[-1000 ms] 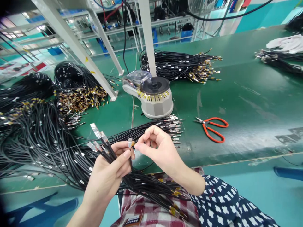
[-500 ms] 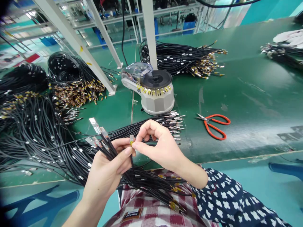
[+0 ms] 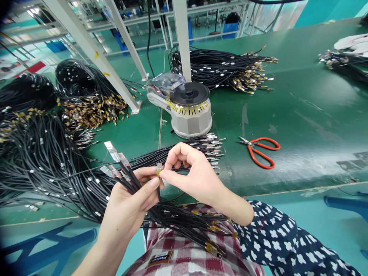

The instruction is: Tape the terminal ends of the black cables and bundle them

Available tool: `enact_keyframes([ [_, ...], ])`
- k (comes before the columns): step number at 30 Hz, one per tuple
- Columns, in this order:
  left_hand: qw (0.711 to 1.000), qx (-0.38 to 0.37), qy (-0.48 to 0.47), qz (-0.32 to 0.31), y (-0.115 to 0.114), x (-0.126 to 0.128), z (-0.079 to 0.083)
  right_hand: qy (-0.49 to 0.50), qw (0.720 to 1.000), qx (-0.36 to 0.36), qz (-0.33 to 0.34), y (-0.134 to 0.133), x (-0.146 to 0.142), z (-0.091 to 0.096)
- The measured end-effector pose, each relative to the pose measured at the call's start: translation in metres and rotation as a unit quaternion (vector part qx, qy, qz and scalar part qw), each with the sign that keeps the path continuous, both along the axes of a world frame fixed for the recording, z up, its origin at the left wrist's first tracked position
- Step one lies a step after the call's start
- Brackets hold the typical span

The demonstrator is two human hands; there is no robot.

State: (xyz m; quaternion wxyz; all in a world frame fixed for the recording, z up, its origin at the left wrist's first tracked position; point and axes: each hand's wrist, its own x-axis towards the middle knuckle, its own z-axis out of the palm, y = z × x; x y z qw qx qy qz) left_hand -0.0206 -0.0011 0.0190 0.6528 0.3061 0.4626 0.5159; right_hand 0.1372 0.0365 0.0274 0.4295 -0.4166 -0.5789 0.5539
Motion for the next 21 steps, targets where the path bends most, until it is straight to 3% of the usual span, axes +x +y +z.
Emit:
enact_keyframes([
  [12,1.000,0.002,0.015,0.000,-0.004,0.001,0.002,-0.061,0.997,0.019,-0.042,-0.004,-0.004,0.008],
  [21,0.999,0.022,0.040,0.010,0.000,0.003,0.007,-0.057,0.996,0.056,-0.038,-0.007,-0.004,0.010],
])
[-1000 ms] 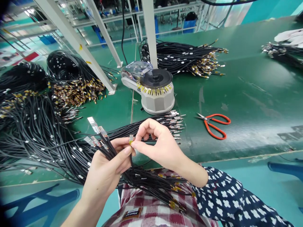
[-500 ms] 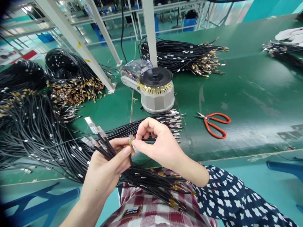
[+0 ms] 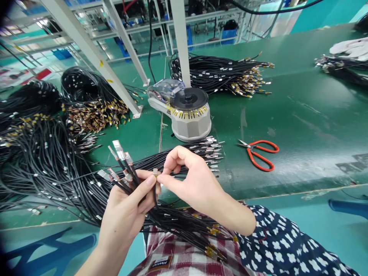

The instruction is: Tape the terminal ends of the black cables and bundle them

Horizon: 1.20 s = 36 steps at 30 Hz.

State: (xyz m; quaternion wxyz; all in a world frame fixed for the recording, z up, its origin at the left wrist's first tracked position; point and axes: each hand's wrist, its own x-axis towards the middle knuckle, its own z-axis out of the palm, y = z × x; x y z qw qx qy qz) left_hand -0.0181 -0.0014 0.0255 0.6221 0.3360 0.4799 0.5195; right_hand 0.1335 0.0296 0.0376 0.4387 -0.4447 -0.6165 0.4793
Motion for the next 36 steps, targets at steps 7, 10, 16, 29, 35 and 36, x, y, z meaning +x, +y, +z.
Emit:
enact_keyframes([
  [7,0.999,-0.033,-0.006,0.009,0.001,-0.005,0.003,0.023,1.000,-0.004,0.013,-0.001,0.003,0.002],
  [10,0.999,-0.046,-0.003,0.011,0.001,-0.006,0.004,0.024,1.000,0.000,0.012,0.000,0.003,0.002],
  [16,0.997,-0.053,-0.048,0.000,0.004,-0.010,0.000,0.048,0.998,-0.019,-0.024,0.001,-0.001,0.001],
  [29,0.991,-0.041,-0.072,-0.103,0.009,-0.015,-0.002,0.158,0.985,-0.065,0.010,0.008,-0.006,-0.006],
  [35,0.990,-0.048,-0.066,-0.114,0.010,-0.014,-0.003,0.258,0.962,-0.067,0.053,0.012,-0.010,-0.023],
  [36,0.991,-0.049,-0.063,-0.110,0.011,-0.014,-0.003,0.268,0.959,-0.070,0.055,0.013,-0.011,-0.025],
])
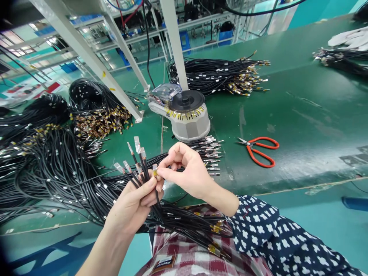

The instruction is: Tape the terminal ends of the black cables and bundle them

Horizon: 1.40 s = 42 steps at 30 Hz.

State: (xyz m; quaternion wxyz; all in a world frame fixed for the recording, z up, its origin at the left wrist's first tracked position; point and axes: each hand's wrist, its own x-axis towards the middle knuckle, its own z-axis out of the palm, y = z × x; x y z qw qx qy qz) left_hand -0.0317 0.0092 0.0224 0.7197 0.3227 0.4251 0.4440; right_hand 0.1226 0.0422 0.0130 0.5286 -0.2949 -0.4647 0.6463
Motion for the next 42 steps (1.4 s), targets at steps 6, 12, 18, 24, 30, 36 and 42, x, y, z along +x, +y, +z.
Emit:
enact_keyframes([
  [6,0.997,-0.004,0.046,0.068,-0.003,0.004,0.005,-0.032,0.999,0.016,-0.039,-0.008,0.000,0.004],
  [12,0.996,0.036,0.062,0.051,-0.006,0.003,0.007,-0.089,0.995,0.010,-0.038,-0.013,0.009,0.016],
  [18,0.995,0.068,0.059,0.035,-0.005,0.002,0.006,-0.096,0.995,-0.021,-0.015,-0.011,0.013,0.019],
  [24,0.998,0.021,-0.005,-0.061,0.000,-0.005,0.005,0.000,0.996,-0.033,0.088,-0.002,0.009,0.011],
  [30,0.989,0.004,-0.037,-0.143,0.010,-0.014,-0.001,0.093,0.970,-0.055,0.216,0.012,0.000,0.001],
  [36,0.986,0.001,-0.036,-0.164,0.010,-0.013,-0.003,0.102,0.961,-0.049,0.253,0.019,-0.001,-0.007],
  [42,0.989,-0.021,-0.039,-0.138,0.010,0.003,-0.001,0.064,0.973,-0.036,0.218,0.020,0.029,-0.016],
])
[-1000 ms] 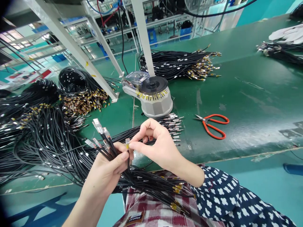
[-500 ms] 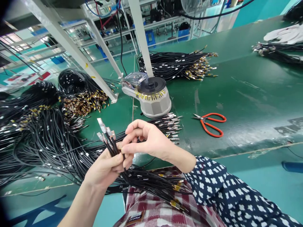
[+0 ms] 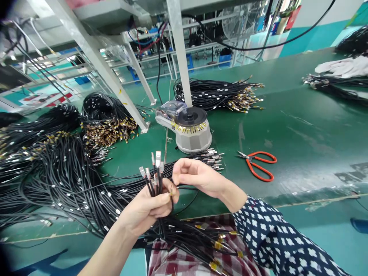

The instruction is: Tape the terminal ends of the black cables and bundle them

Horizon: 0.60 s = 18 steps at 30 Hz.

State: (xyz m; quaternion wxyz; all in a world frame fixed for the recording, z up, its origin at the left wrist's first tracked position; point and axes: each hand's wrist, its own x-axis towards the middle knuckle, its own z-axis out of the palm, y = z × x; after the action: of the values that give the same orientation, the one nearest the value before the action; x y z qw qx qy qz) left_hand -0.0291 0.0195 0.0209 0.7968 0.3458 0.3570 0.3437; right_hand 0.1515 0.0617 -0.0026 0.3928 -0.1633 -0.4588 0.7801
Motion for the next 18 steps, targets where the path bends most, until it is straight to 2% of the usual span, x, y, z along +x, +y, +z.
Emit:
enact_keyframes([
  [3,1.000,0.005,-0.011,0.008,0.003,0.008,-0.002,-0.043,0.997,0.029,-0.057,-0.001,0.023,0.006],
  [5,1.000,0.008,-0.008,0.018,0.004,0.012,-0.004,-0.086,0.991,0.079,-0.071,-0.004,0.035,0.014],
  [7,0.999,0.009,0.005,0.040,0.004,0.015,-0.005,-0.164,0.975,0.145,-0.045,-0.010,0.042,0.024],
  [9,0.998,0.009,0.021,0.065,0.004,0.017,-0.005,-0.253,0.945,0.207,0.000,-0.020,0.041,0.028],
  [11,0.995,0.009,0.041,0.088,0.004,0.018,-0.005,-0.313,0.913,0.258,0.031,-0.037,0.035,0.023],
  [13,0.993,0.014,0.057,0.105,0.004,0.018,-0.005,-0.340,0.887,0.309,0.051,-0.057,0.027,0.008],
  [16,0.991,0.029,0.060,0.115,0.006,0.016,-0.005,-0.389,0.829,0.395,0.078,-0.082,0.018,-0.017],
  [18,0.991,0.034,0.054,0.115,0.006,0.016,-0.005,-0.372,0.818,0.430,0.089,-0.086,0.019,-0.022],
])
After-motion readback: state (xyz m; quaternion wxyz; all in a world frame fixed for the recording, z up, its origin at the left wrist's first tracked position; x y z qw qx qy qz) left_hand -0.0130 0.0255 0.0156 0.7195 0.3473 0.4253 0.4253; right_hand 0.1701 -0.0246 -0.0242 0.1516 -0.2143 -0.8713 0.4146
